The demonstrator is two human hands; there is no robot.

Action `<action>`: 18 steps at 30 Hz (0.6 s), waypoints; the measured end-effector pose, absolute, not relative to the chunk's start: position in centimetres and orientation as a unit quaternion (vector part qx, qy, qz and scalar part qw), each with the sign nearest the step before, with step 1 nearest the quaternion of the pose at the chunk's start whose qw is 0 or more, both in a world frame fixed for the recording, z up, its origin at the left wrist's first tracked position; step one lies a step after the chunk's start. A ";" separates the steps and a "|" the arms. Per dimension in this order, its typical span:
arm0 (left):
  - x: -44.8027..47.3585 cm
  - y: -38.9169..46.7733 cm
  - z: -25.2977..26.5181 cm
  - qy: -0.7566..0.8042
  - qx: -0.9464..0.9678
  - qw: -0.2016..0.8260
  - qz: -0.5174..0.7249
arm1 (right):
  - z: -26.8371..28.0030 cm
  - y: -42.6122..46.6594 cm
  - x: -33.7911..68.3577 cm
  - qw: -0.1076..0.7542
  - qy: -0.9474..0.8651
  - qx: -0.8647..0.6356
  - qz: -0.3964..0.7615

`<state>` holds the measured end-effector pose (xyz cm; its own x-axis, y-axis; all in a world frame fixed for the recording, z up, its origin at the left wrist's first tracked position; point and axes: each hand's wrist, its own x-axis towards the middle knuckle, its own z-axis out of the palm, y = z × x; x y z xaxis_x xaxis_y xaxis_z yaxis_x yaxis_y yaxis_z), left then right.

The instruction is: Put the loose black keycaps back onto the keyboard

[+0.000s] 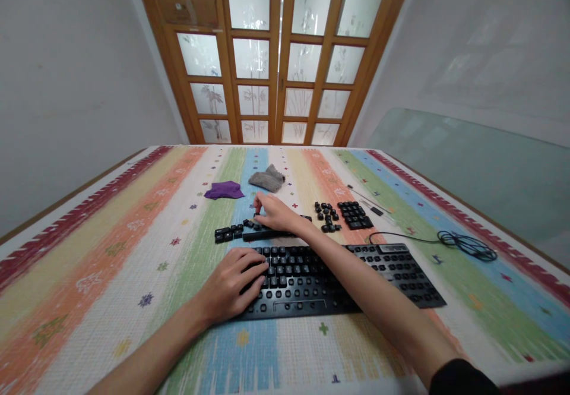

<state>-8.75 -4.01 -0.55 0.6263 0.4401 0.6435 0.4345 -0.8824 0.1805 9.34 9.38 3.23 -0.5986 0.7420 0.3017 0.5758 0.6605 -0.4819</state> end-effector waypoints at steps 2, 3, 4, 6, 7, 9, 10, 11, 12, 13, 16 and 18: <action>-8.8 -4.0 -0.6 0.244 0.902 0.011 0.357 | 4.1 7.8 10.4 0.271 -0.875 -0.359 0.179; -8.8 -4.0 -0.6 0.245 0.902 0.013 0.356 | 4.5 6.8 11.2 0.282 -0.873 -0.353 0.185; -8.8 -4.1 -0.6 0.245 0.902 0.014 0.355 | 4.9 5.5 12.1 0.291 -0.870 -0.349 0.191; -8.8 -4.1 -0.6 0.245 0.902 0.014 0.355 | 5.2 2.6 14.0 0.304 -0.865 -0.342 0.205; -8.8 -4.1 -0.6 0.244 0.902 0.012 0.356 | 5.2 1.1 14.9 0.311 -0.862 -0.339 0.212; -8.9 -4.2 -0.4 0.241 0.900 0.006 0.362 | 4.7 -1.7 16.5 0.325 -0.851 -0.338 0.237; -8.9 -4.3 -0.3 0.239 0.899 0.002 0.368 | 4.4 -2.9 17.1 0.324 -0.848 -0.344 0.239; -8.9 -4.4 -0.2 0.236 0.897 -0.001 0.373 | 3.9 -3.9 17.6 0.323 -0.846 -0.350 0.239; -8.8 -4.4 0.0 0.234 0.896 -0.005 0.378 | 3.4 -4.7 17.8 0.327 -0.844 -0.353 0.237; -8.7 -4.5 0.1 0.232 0.895 -0.007 0.380 | 2.9 -5.2 18.0 0.332 -0.842 -0.354 0.236; -8.4 -4.7 0.4 0.226 0.896 -0.010 0.383 | 1.6 -5.9 17.8 0.342 -0.836 -0.361 0.230; -8.1 -4.8 0.6 0.223 0.895 -0.006 0.386 | 1.0 -5.9 17.6 0.345 -0.841 -0.355 0.218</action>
